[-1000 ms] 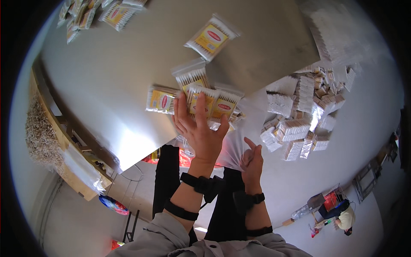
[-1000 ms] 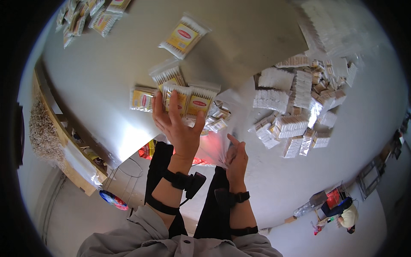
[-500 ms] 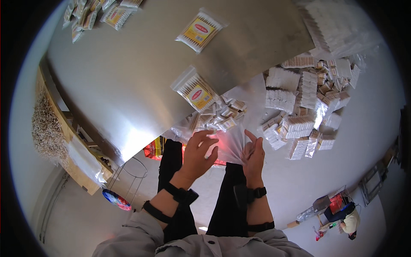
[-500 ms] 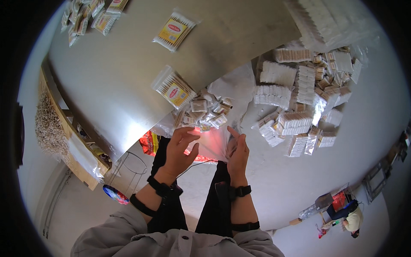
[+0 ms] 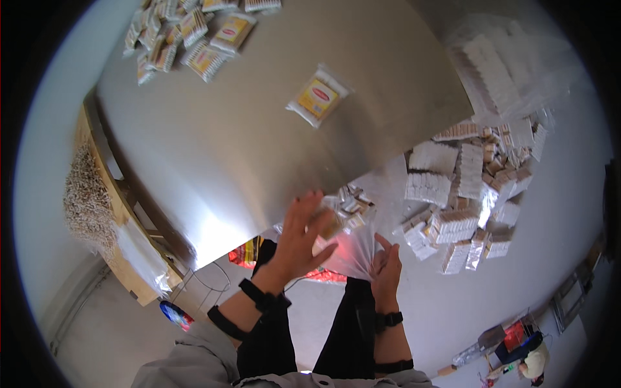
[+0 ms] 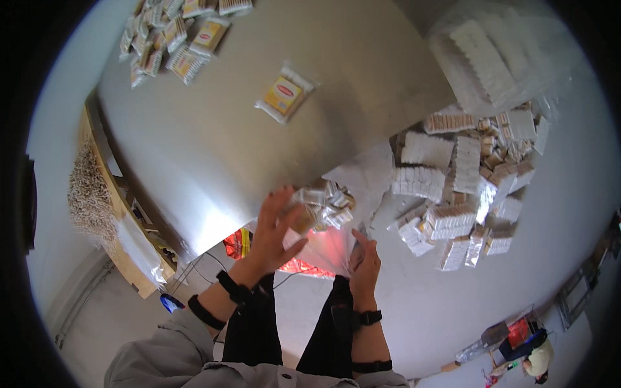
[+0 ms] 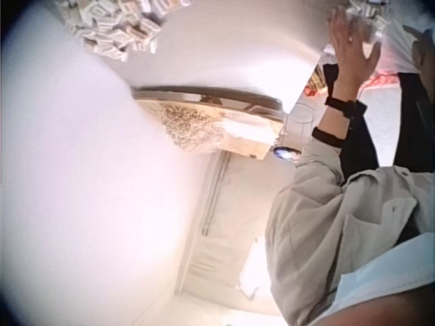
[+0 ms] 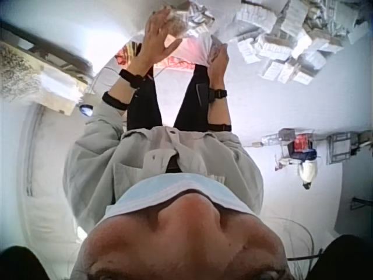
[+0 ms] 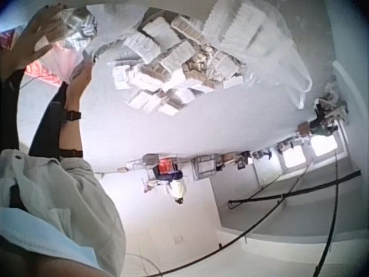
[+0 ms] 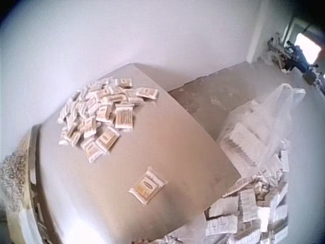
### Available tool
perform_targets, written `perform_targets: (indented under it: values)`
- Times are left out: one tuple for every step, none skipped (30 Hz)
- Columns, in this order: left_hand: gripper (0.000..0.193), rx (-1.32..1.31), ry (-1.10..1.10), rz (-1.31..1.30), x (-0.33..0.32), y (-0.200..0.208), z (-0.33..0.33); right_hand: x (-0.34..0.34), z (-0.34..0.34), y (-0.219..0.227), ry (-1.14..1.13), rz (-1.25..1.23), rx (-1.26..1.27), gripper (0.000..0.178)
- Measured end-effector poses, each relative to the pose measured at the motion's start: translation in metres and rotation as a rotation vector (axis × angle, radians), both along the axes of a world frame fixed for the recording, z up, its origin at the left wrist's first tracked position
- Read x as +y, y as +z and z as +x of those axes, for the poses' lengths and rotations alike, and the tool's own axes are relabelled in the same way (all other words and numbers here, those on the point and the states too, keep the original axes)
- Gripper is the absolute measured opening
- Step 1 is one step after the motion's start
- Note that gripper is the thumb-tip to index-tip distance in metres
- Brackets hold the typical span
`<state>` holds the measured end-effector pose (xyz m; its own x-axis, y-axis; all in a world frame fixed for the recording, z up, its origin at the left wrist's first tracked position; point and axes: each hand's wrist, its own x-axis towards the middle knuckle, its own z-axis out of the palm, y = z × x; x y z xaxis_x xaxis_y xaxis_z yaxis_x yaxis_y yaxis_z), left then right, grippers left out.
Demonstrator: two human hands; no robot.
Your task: Manually sort and pack cotton swab packets into plastic bags.
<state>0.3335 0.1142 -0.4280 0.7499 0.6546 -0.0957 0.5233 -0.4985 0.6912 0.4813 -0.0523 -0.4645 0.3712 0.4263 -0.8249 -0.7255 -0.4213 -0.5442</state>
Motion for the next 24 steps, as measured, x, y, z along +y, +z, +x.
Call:
perform_targets:
  values:
    - [0.052, -0.022, 0.012, -0.024, -0.004, 0.007, -0.001, -0.004, 0.001, 0.003, -0.001, 0.019, -0.001, 0.059]
    - [0.050, -0.044, 0.025, -0.047, -0.003, 0.011, 0.000, -0.008, 0.001, 0.007, 0.001, -0.021, -0.009, 0.060]
    - [0.050, -0.050, 0.071, -0.010, 0.004, 0.013, 0.004, -0.010, 0.003, 0.011, 0.004, -0.053, -0.019, 0.060]
    - [0.050, -0.044, 0.072, 0.015, 0.020, 0.015, 0.016, -0.010, 0.003, 0.015, 0.007, -0.028, -0.012, 0.060]
    - [0.052, -0.111, 0.178, 0.091, 0.043, 0.015, 0.034, -0.009, 0.003, 0.020, -0.015, -0.070, -0.007, 0.058]
    - [0.055, -0.184, 0.279, 0.171, 0.070, 0.020, 0.053, -0.007, 0.004, 0.024, -0.038, -0.109, -0.005, 0.057]
    - [0.055, -0.190, 0.279, 0.189, 0.095, 0.016, 0.069, -0.009, 0.005, 0.021, -0.038, -0.090, -0.008, 0.057]
    - [0.058, -0.090, 0.229, 0.266, 0.122, 0.014, 0.084, -0.009, 0.005, 0.017, -0.031, -0.077, -0.024, 0.057]
    - [0.062, 0.019, 0.182, 0.337, 0.136, 0.016, 0.088, -0.007, 0.004, 0.017, -0.022, -0.069, -0.033, 0.057]
    - [0.062, 0.022, 0.185, 0.352, 0.141, 0.015, 0.085, -0.001, 0.001, 0.015, -0.020, -0.054, -0.029, 0.057]
    - [0.063, 0.049, 0.103, 0.324, 0.145, 0.008, 0.080, 0.005, -0.001, 0.012, -0.035, -0.055, -0.026, 0.057]
    - [0.064, 0.074, 0.020, 0.283, 0.145, -0.003, 0.076, 0.007, -0.001, 0.012, -0.052, -0.068, -0.027, 0.058]
    - [0.063, 0.085, 0.007, 0.262, 0.133, -0.006, 0.066, 0.006, -0.001, 0.014, -0.051, -0.061, -0.027, 0.058]
    - [0.063, 0.087, -0.007, 0.232, 0.107, -0.009, 0.054, -0.003, 0.002, 0.018, -0.040, -0.094, -0.042, 0.058]
    - [0.063, 0.033, 0.033, 0.217, 0.093, -0.019, 0.040, 0.006, 0.002, 0.010, -0.037, -0.084, -0.063, 0.058]
    - [0.063, -0.022, 0.069, 0.193, 0.075, -0.027, 0.026, 0.015, 0.001, 0.005, -0.046, -0.050, -0.076, 0.058]
    - [0.062, 0.028, 0.032, 0.118, 0.048, -0.016, 0.013, 0.012, 0.000, 0.016, -0.031, -0.082, -0.051, 0.058]
    - [0.061, 0.069, -0.005, 0.043, 0.025, -0.004, 0.004, 0.009, 0.000, 0.026, -0.018, -0.114, -0.035, 0.058]
    - [0.060, 0.057, -0.002, -0.010, 0.006, 0.011, 0.000, 0.005, 0.000, 0.031, -0.021, -0.098, -0.039, 0.058]
    - [0.059, 0.041, 0.001, -0.068, -0.001, 0.023, -0.001, -0.001, 0.000, 0.034, 0.003, -0.120, -0.059, 0.058]
    - [0.059, 0.033, -0.001, -0.059, 0.006, 0.026, -0.001, -0.004, 0.000, 0.034, 0.027, -0.143, -0.079, 0.058]
    - [0.057, 0.005, 0.036, -0.051, 0.016, 0.028, -0.003, -0.005, -0.001, 0.033, 0.023, -0.134, -0.088, 0.058]
    - [0.056, -0.024, 0.072, -0.045, 0.026, 0.030, -0.004, -0.006, -0.001, 0.031, 0.030, -0.134, -0.107, 0.058]
    - [0.057, -0.030, 0.100, 0.048, 0.055, 0.031, 0.005, -0.006, -0.001, 0.024, 0.040, -0.140, -0.128, 0.057]
